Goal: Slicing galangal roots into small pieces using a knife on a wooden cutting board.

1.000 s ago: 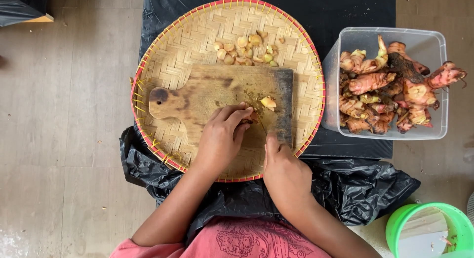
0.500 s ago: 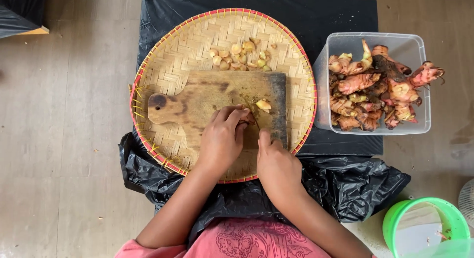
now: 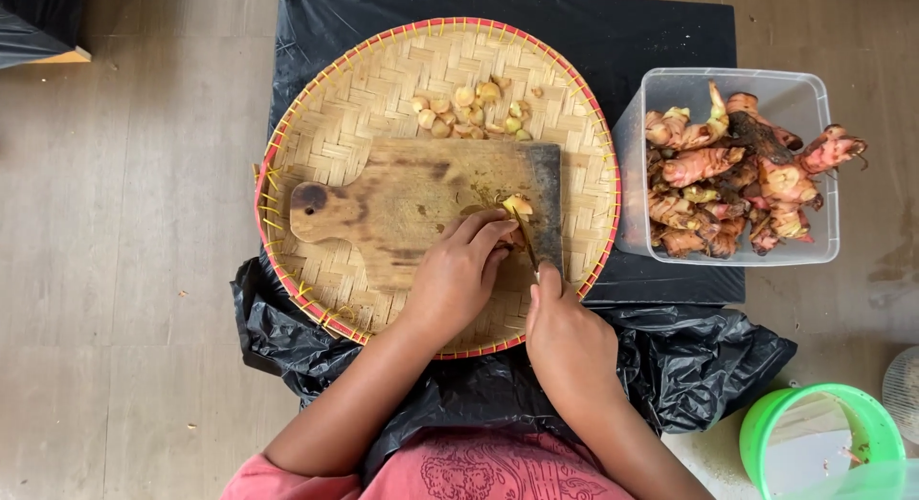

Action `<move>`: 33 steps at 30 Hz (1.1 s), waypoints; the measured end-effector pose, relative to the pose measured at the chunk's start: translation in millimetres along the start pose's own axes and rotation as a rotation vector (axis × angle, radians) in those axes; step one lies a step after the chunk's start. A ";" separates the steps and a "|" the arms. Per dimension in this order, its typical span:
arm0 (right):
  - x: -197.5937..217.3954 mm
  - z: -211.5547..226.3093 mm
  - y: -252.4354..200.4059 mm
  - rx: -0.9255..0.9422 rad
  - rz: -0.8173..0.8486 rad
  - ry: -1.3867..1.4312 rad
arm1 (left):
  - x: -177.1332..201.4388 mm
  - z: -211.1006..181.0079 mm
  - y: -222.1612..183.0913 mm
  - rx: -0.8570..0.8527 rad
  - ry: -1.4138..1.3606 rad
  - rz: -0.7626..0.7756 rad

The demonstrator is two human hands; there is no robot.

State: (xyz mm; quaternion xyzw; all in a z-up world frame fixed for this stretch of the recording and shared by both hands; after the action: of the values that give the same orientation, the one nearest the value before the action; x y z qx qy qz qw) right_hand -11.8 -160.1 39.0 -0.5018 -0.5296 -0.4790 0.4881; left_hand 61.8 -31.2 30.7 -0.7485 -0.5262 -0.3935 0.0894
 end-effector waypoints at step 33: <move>-9.9 1.3 -4.9 -0.049 0.066 0.138 | 7.1 5.4 -5.7 0.114 0.162 0.147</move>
State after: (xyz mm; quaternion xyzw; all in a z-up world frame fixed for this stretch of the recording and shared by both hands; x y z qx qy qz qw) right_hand -16.6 -159.6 29.0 -0.4966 -0.4660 -0.5089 0.5265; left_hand 60.5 -20.7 30.3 -0.7446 -0.4823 -0.4147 0.2026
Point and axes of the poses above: each hand's wrist, its own y-axis towards the middle knuckle, its own x-axis out of the back of the hand, z = x × y, the point moved 6 cm from there along y, towards the middle knuckle, and after that the axes turned 3 degrees about z, right-handed, at the moved point
